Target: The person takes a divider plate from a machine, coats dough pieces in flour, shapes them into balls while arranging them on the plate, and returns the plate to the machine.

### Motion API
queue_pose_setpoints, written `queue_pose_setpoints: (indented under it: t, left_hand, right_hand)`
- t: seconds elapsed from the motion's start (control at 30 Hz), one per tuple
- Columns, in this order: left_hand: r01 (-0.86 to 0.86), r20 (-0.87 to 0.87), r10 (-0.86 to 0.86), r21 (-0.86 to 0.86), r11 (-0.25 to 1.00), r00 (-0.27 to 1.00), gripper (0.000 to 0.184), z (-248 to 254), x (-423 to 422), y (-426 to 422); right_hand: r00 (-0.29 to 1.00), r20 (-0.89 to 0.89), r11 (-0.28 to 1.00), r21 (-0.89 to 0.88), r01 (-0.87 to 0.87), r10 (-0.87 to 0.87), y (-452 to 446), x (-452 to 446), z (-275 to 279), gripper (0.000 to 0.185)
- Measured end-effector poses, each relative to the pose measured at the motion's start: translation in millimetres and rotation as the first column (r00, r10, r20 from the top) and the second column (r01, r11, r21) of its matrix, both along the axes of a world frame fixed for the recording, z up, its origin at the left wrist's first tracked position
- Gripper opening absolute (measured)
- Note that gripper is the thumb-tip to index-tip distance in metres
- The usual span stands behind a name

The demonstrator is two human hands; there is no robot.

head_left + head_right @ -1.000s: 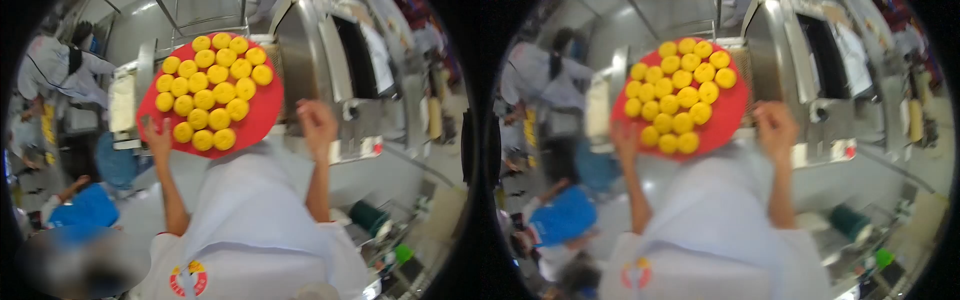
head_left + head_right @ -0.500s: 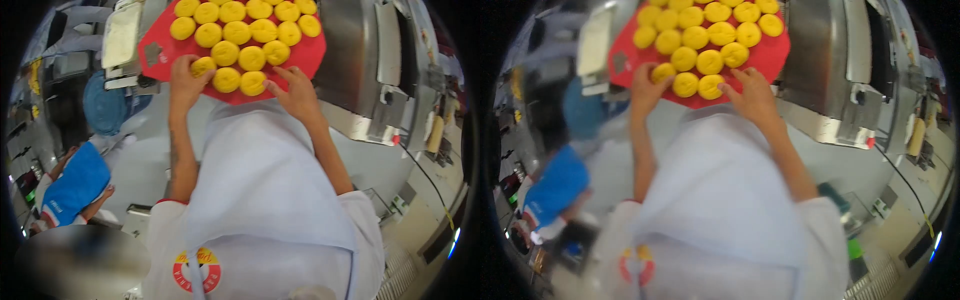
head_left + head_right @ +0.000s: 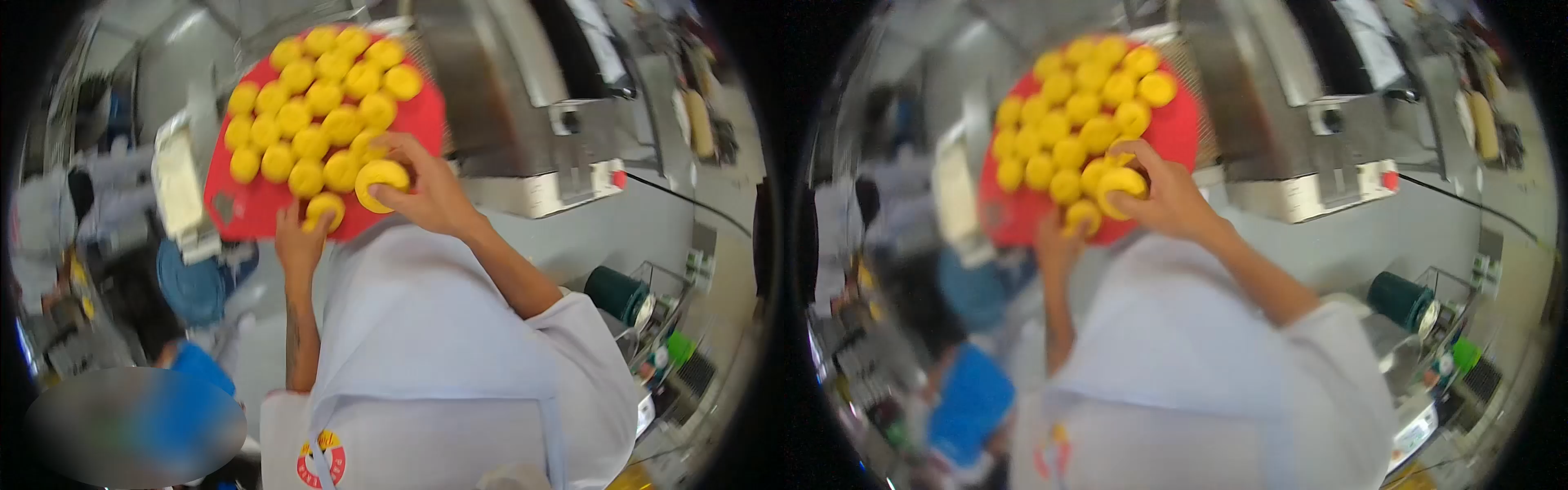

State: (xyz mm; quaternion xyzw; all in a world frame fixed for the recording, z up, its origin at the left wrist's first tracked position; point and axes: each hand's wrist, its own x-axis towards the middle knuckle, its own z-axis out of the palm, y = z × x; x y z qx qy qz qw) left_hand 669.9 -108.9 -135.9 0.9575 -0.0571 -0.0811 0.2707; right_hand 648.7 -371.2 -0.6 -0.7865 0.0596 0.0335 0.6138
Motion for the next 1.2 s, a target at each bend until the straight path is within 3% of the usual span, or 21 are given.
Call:
queue_pose_setpoints:
  t: [0.03, 0.1, 0.17, 0.23, 0.3, 0.37, 0.43, 0.47, 0.53, 0.57, 0.67, 0.73, 0.77, 0.8, 0.83, 0.9, 0.93, 1.0, 1.07, 1.17, 1.2]
  left_hand:
    - [0.03, -0.096, -0.031, -0.01, 0.999, 0.995, 0.056, 4.9, -4.5, -5.4]
    - [0.021, -0.02, -0.022, -0.052, 0.998, 1.0, 0.054, 31.4, -14.9, -20.8]
    - [-0.001, -0.243, -0.008, -0.037, 0.999, 0.97, 0.046, 72.4, -15.5, -38.1]
    - [0.044, -0.167, -0.076, -0.186, 0.982, 0.983, 0.043, 81.8, -17.9, -41.0]
    - [0.044, -0.106, -0.097, -0.418, 0.908, 0.99, 0.042, 104.1, -9.4, -55.0]
    - [-0.005, -0.088, -0.077, -0.691, 0.723, 0.993, 0.042, 145.8, 3.0, -82.8]
    - [0.049, -0.088, -0.168, -0.739, 0.672, 0.982, 0.045, 143.7, 26.3, -93.7]
    - [0.072, -0.058, -0.176, -0.755, 0.651, 0.983, 0.044, 150.3, 34.4, -111.9]
    - [0.075, -0.043, -0.177, -0.79, 0.609, 0.983, 0.041, 171.8, 42.3, -149.3]
    - [0.061, -0.051, -0.173, -0.81, 0.583, 0.984, 0.039, 190.0, 41.4, -175.2]
    - [0.092, -0.004, -0.186, -0.858, 0.505, 0.983, 0.037, 213.9, 40.0, -206.7]
    - [0.164, 0.066, -0.216, -0.863, 0.477, 0.974, 0.038, 192.8, 48.9, -207.7]
    - [0.014, -0.1, -0.326, -0.944, 0.329, 0.94, 0.037, 174.2, 55.1, -198.1]
    - [-0.166, -0.238, -0.451, -0.967, 0.194, 0.86, 0.037, 158.0, 58.9, -186.6]
    - [-0.359, -0.339, -0.579, -0.929, 0.083, 0.741, 0.037, 156.6, 58.4, -183.1]
    - [-0.3, -0.355, -0.385, -0.933, 0.198, 0.852, 0.028, 162.7, 43.2, -192.3]
    - [-0.268, -0.341, -0.398, -0.936, 0.228, 0.851, 0.026, 159.6, 43.3, -193.2]
    - [-0.225, -0.329, -0.382, -0.929, 0.293, 0.864, 0.023, 167.9, 43.3, -205.7]
    - [-0.177, -0.214, -0.425, -0.976, 0.124, 0.88, 0.031, 186.5, 38.6, -232.1]
    - [-0.181, -0.034, -0.525, -0.956, -0.231, 0.851, 0.047, 211.8, 38.6, -259.3]
    - [-0.205, 0.034, -0.551, -0.908, -0.365, 0.834, 0.053, 216.0, 37.5, -261.0]
  right_hand:
    - [0.955, 0.27, 0.978, -0.128, 0.164, -0.124, -37.5, 9.5, 21.0, 0.042]
    - [0.716, 0.433, 0.82, 0.108, 0.562, -0.548, -83.2, 11.5, 86.5, 0.041]
    - [0.344, 0.808, 0.504, -0.069, 0.861, -0.478, -154.7, 20.4, 146.4, 0.043]
    - [0.223, 0.884, 0.466, -0.007, 0.885, -0.411, -223.5, 49.1, 153.6, 0.046]
    - [0.361, 0.82, 0.423, -0.163, 0.891, -0.444, -261.3, 68.7, 148.6, 0.044]
    - [0.744, 0.536, 0.344, -0.665, 0.663, -0.398, -250.1, 76.1, 115.6, 0.061]
    - [0.683, 0.641, 0.643, -0.364, 0.673, -0.351, -219.5, 63.2, 71.9, 0.069]
    - [0.806, 0.462, 0.736, -0.385, 0.557, -0.369, -171.8, 41.7, 80.6, 0.069]
    - [0.953, 0.298, 0.967, -0.226, 0.118, -0.046, -112.7, 12.9, 75.2, 0.061]
    - [0.951, 0.283, 0.989, -0.105, -0.099, 0.126, -98.4, 4.7, 81.9, 0.054]
    - [0.92, 0.332, 0.97, -0.049, 0.237, -0.208, -134.9, 5.6, 99.4, 0.053]
    - [0.672, 0.558, 0.77, -0.088, 0.632, -0.488, -173.0, 8.4, 128.4, 0.045]
    - [0.499, 0.647, 0.628, -0.04, 0.777, -0.577, -193.2, 11.2, 138.0, 0.042]
    - [0.381, 0.777, 0.468, -0.128, 0.874, -0.501, -214.6, 13.4, 141.4, 0.04]
    - [0.408, 0.745, 0.46, -0.153, 0.875, -0.528, -228.7, 13.7, 137.5, 0.041]
    - [0.803, 0.54, 0.258, -0.762, 0.594, -0.254, -252.7, 7.8, 116.2, 0.05]
    - [0.851, 0.469, 0.23, -0.824, 0.518, -0.238, -260.7, 4.6, 80.1, 0.058]
    - [0.817, 0.5, 0.337, -0.746, 0.575, -0.289, -229.2, -4.4, 78.7, 0.057]
    - [0.839, 0.485, 0.753, -0.448, 0.481, -0.247, -168.4, -13.9, 86.1, 0.052]
    - [0.841, 0.534, 0.888, -0.339, 0.31, -0.09, -129.4, -5.9, 102.8, 0.056]
    - [0.88, 0.446, 0.871, -0.354, 0.34, -0.162, -139.3, -4.9, 126.4, 0.058]
